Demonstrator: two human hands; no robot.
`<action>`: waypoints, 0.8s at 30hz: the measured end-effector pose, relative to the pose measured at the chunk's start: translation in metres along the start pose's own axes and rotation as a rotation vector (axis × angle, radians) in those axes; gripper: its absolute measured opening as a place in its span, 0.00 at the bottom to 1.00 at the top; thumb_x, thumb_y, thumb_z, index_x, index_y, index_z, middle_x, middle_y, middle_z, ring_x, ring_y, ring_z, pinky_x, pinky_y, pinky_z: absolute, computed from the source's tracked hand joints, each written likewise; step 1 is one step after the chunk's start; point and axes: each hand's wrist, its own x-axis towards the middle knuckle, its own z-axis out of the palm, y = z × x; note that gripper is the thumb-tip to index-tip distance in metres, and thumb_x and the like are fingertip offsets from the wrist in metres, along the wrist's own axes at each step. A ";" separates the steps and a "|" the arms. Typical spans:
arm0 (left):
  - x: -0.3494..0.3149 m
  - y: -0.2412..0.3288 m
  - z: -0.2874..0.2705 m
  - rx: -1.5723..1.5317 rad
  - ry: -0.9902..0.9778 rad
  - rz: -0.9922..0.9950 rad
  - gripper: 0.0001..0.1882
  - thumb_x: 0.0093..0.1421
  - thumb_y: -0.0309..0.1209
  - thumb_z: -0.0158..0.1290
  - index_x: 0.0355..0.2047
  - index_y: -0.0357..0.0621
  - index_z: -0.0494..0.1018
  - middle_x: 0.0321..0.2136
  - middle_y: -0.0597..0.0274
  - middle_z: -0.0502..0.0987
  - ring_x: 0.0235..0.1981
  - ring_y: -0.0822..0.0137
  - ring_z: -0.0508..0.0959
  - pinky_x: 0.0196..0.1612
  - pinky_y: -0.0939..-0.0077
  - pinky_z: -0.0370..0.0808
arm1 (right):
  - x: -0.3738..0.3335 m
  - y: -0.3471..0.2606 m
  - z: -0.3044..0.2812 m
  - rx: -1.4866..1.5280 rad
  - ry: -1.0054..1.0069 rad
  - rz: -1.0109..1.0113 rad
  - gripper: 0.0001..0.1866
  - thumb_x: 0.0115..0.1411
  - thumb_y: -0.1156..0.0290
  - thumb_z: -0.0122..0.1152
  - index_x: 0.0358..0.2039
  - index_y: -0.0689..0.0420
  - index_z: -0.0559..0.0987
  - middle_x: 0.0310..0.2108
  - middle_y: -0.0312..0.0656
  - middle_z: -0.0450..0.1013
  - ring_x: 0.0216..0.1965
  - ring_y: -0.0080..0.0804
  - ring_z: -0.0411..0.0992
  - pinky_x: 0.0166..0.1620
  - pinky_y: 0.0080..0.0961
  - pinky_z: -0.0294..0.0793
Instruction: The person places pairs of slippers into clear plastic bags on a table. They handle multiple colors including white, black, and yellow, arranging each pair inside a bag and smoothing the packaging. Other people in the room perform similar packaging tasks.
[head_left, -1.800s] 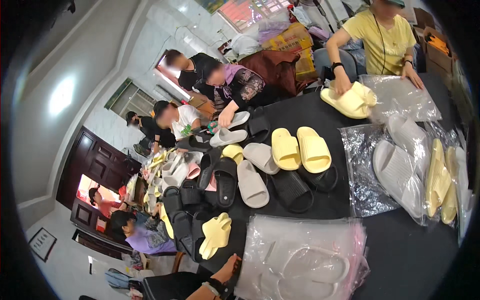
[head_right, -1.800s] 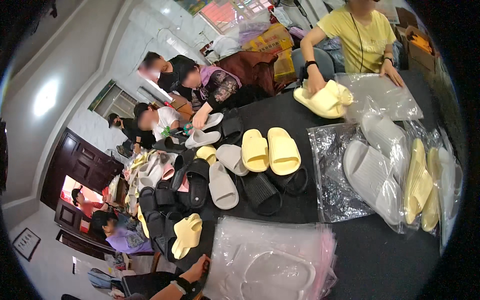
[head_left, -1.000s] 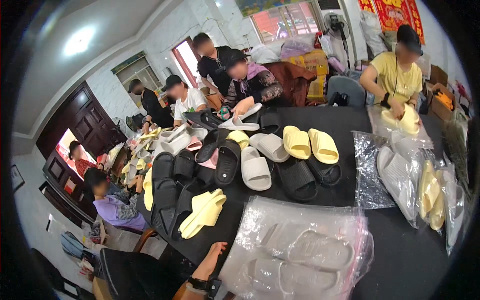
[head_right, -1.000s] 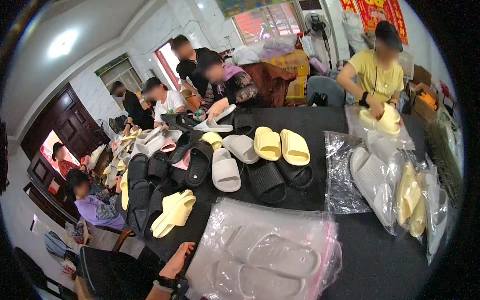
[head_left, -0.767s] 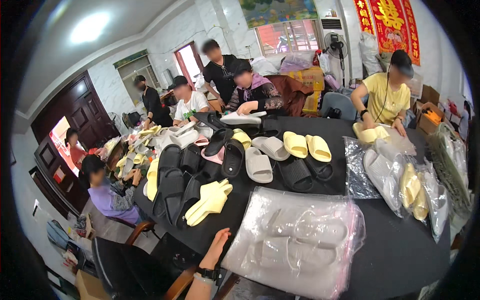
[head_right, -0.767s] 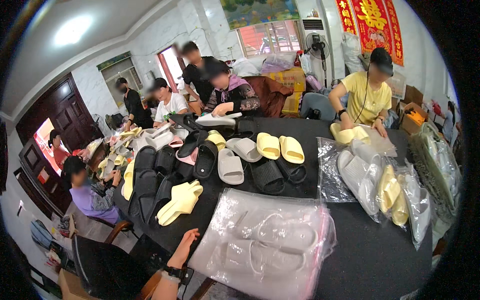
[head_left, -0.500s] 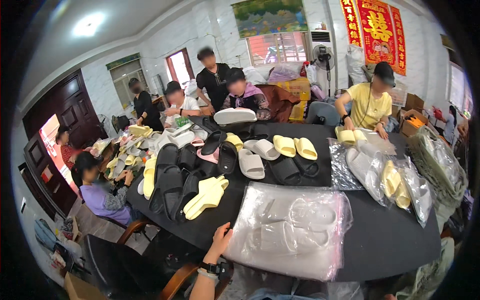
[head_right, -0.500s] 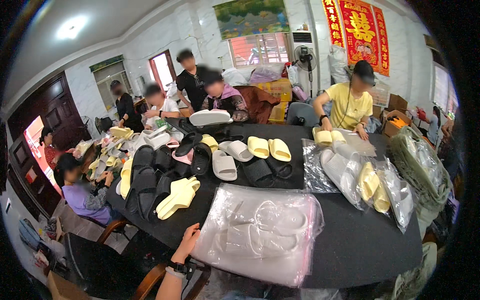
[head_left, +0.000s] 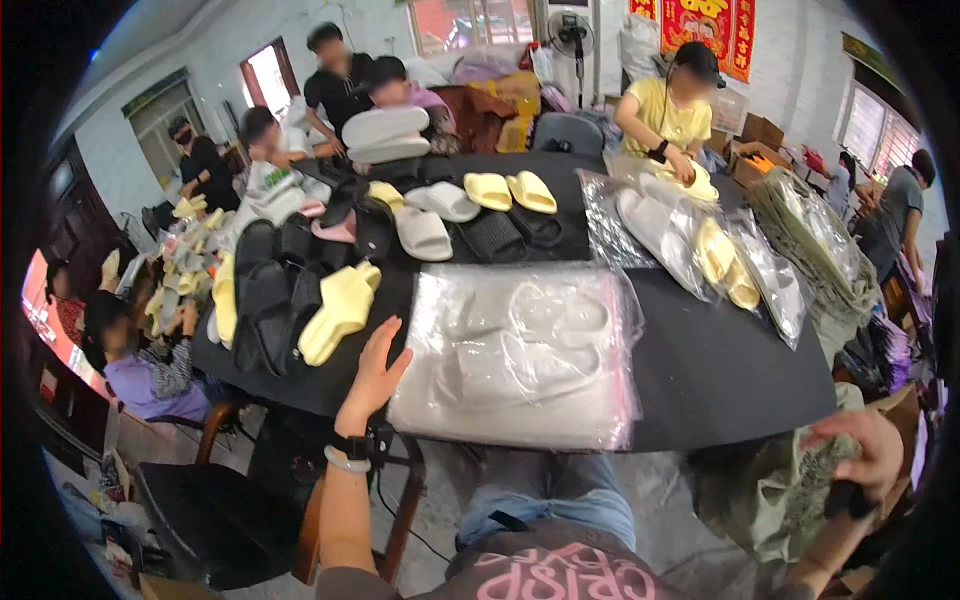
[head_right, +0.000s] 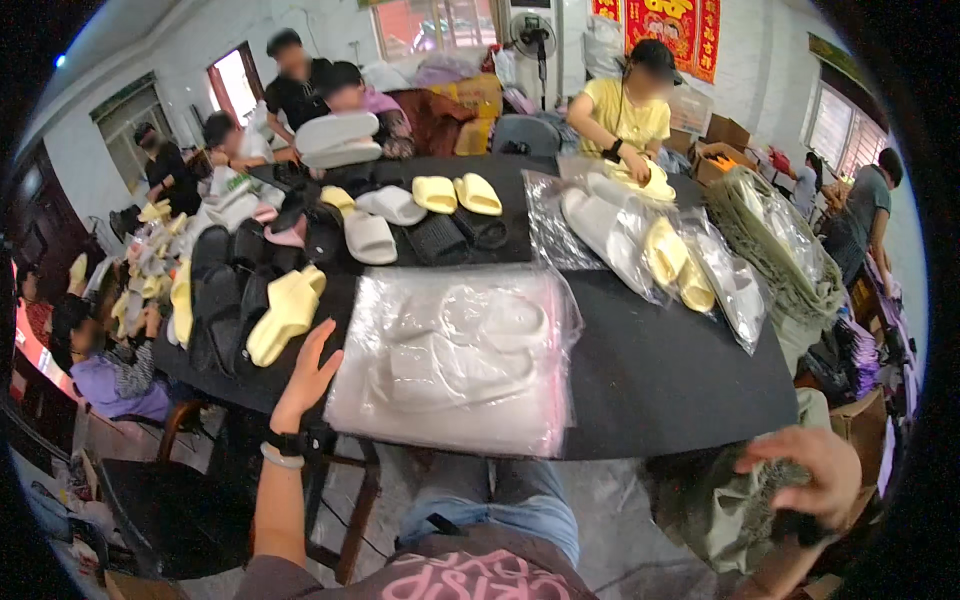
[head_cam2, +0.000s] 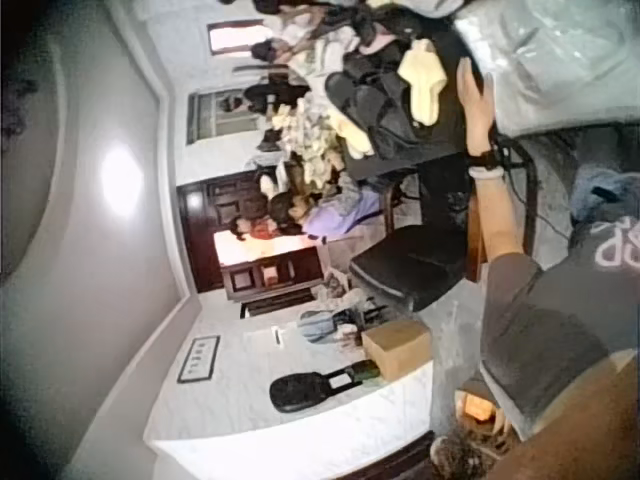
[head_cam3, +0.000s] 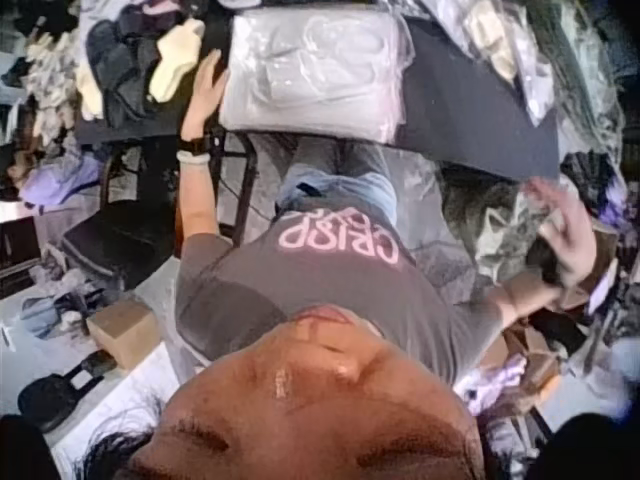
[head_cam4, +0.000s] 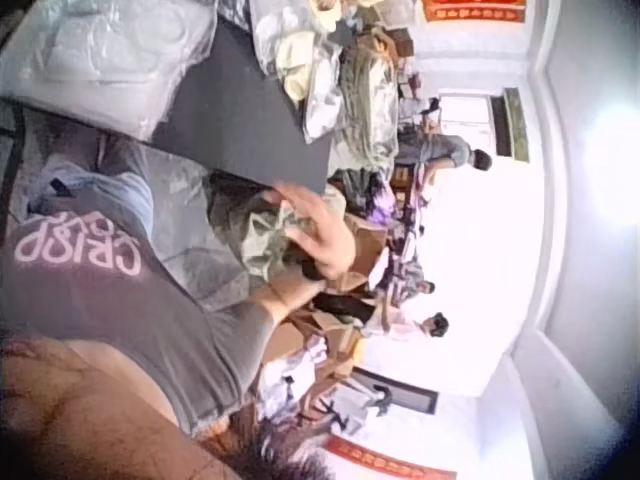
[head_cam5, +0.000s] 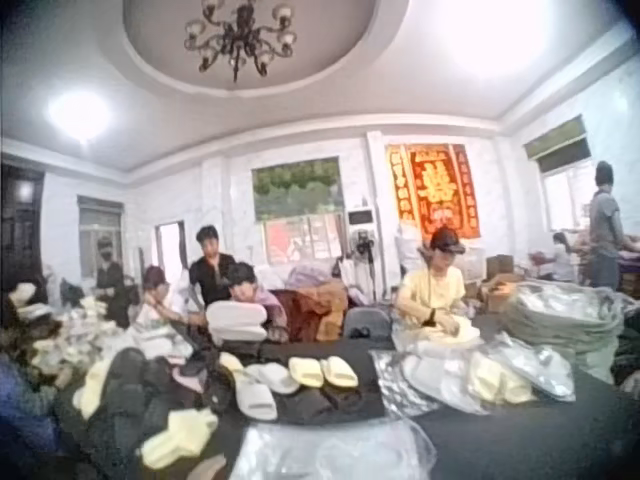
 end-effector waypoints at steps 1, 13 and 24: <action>-0.001 0.010 -0.009 0.101 -0.041 0.036 0.29 0.65 0.37 0.53 0.63 0.37 0.62 0.65 0.45 0.61 0.66 0.47 0.60 0.66 0.58 0.58 | 0.034 0.038 -0.001 0.195 -0.172 -0.178 0.32 0.62 0.56 0.63 0.58 0.67 0.69 0.42 0.53 0.79 0.43 0.46 0.80 0.46 0.36 0.77; -0.012 -0.028 0.067 0.213 -0.175 -0.009 0.31 0.69 0.42 0.41 0.66 0.34 0.57 0.65 0.43 0.61 0.69 0.49 0.55 0.71 0.52 0.45 | 0.316 0.156 0.163 -0.363 -0.038 -0.152 0.11 0.58 0.62 0.62 0.36 0.55 0.78 0.35 0.43 0.74 0.40 0.45 0.75 0.44 0.38 0.75; -0.015 -0.028 0.070 0.161 -0.104 -0.033 0.33 0.67 0.42 0.45 0.65 0.32 0.57 0.63 0.45 0.64 0.68 0.50 0.58 0.71 0.53 0.46 | 0.269 0.129 0.177 -0.087 -0.080 -0.135 0.16 0.55 0.59 0.68 0.42 0.51 0.81 0.39 0.35 0.79 0.42 0.31 0.74 0.52 0.35 0.63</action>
